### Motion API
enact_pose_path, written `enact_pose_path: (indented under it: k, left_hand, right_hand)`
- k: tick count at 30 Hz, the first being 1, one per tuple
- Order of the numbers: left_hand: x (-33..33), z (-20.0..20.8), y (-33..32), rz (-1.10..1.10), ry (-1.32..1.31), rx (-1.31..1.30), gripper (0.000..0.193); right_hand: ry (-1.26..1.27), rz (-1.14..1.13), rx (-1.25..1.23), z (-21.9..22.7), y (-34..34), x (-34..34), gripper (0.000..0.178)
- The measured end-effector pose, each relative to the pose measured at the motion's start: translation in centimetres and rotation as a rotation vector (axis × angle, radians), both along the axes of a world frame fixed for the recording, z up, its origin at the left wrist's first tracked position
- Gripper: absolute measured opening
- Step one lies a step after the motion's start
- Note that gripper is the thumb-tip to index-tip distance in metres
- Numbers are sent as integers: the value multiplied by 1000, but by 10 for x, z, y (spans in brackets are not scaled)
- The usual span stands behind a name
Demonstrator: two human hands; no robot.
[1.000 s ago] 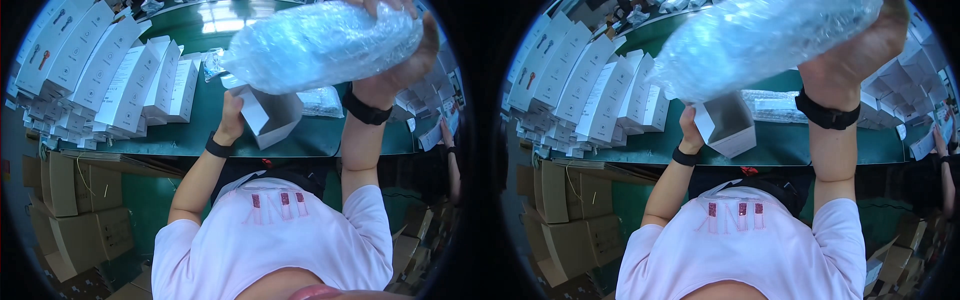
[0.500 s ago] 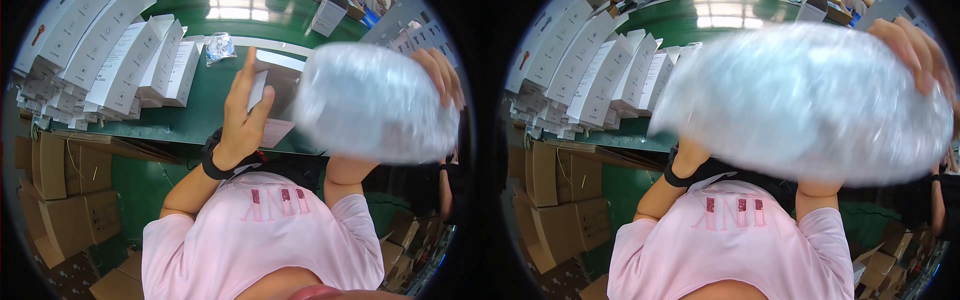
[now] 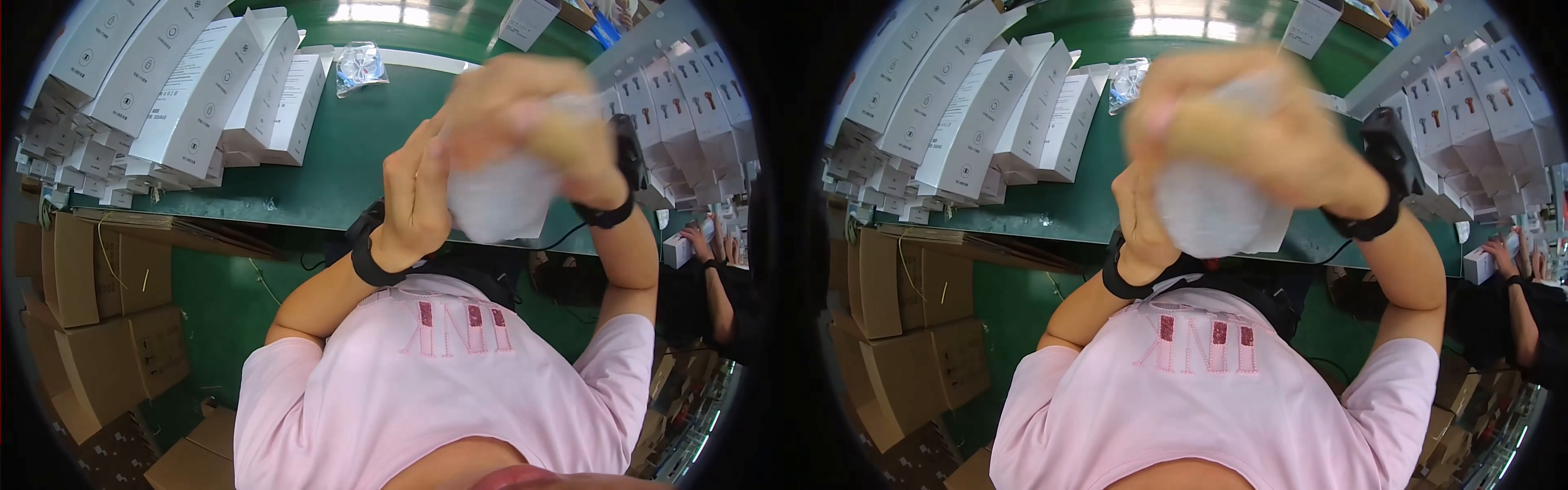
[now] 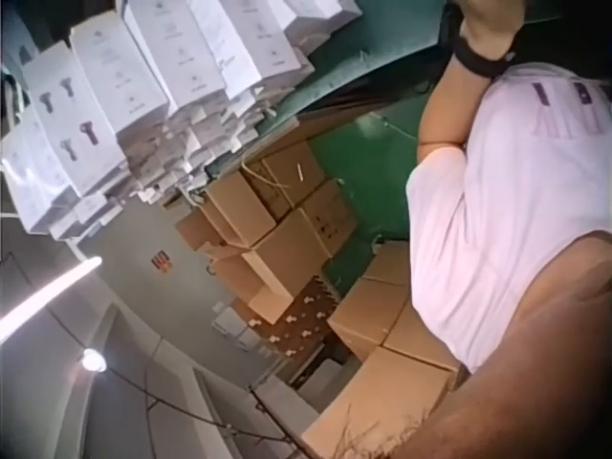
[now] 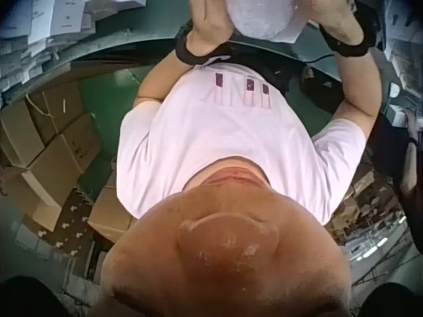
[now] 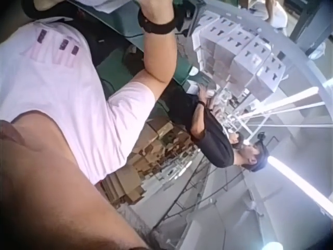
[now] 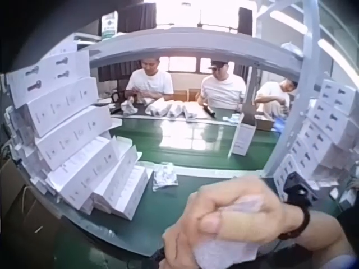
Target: Packing small electronic items wrapped in bubble wrap into cardboard boxes and stacking them on an assembly line.
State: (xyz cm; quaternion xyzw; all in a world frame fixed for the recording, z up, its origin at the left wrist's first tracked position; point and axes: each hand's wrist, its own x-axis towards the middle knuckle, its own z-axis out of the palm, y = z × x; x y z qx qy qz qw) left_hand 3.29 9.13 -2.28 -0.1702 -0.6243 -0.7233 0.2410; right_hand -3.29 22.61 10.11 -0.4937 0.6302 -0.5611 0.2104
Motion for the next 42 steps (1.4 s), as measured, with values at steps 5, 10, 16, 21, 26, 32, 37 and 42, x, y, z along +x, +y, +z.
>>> enact_pose_path:
  k: [5, 10, 16, 21, 26, 32, 37, 42]
  left_hand:
    - [8, 0, -31, 98, -85, 150, 52]
    - [27, -17, -65, 171, -110, 197, 64]
    - [22, -5, -71, 167, -61, 141, 77]
    - [20, -11, -75, 137, 83, 103, 81]
    - [34, 9, -88, 112, -218, 104, 68]
    - [27, 13, -68, 255, 17, -151, 62]
    - [31, 2, -59, 220, -42, 289, 58]
    - [35, -6, -62, 91, -45, 343, 57]
  right_hand:
    - [1084, -167, 419, -9, -16, 4, 49]
    - [846, 82, 487, -6, -45, -8, 65]
    - [809, -679, 706, -141, -110, -224, 69]
    - [514, -455, 774, -160, -133, -199, 39]
    - [172, -601, 262, 11, -65, -104, 20]
    - [302, -635, 121, 47, -46, 55, 19]
    - [907, -449, 358, -8, -49, 49, 22]
    - [1129, -182, 536, 8, -60, 51, 18]
